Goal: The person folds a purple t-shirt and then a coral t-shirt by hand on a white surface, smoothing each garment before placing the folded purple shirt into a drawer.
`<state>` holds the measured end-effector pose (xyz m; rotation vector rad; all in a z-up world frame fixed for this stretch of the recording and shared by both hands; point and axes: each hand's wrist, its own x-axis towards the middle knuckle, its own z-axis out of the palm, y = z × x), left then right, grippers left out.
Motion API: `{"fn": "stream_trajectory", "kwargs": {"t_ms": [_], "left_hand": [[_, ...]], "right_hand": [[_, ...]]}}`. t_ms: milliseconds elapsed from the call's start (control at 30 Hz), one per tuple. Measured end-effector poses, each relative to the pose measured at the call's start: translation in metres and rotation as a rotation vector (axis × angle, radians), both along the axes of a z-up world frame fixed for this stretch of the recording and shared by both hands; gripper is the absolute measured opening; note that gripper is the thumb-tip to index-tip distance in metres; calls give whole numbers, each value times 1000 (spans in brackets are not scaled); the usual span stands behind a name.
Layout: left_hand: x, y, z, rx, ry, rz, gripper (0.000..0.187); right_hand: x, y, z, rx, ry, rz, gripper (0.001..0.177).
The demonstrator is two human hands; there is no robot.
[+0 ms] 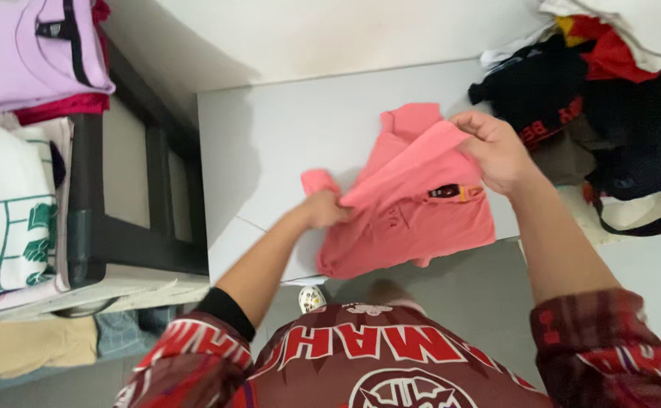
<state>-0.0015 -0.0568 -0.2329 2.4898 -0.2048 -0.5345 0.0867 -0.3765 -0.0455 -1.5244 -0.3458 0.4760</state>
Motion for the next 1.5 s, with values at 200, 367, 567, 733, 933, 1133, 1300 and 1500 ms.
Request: {"fn": "stream_trajectory", "kwargs": {"t_ms": [200,367,567,733,933,1133,1300,1500], "left_hand": [[-12,-100,-5,-168,124,100,59],[-60,-165,21,-558,998,-368,68],[-66,-184,96,-210,789,-561,53],[-14,-84,137,-562,359,-231,43],[-31,32,261,-647,-126,304,12],[-88,57,343,-507,-396,352,25],[-92,61,312,109,-290,300,36],[-105,75,229,154,-32,338,38]], "right_hand": [[-46,-19,95,-123,-203,17,11],[-73,-59,118,-251,-194,-13,12],[-73,-126,115,72,-321,215,19],[-71,-126,140,356,-201,166,23],[-42,-119,147,-146,-529,-121,14],[3,-102,90,-518,-701,-223,19],[46,-68,-48,-705,-785,-130,23],[-19,-47,-199,-1033,-468,426,22]]}}
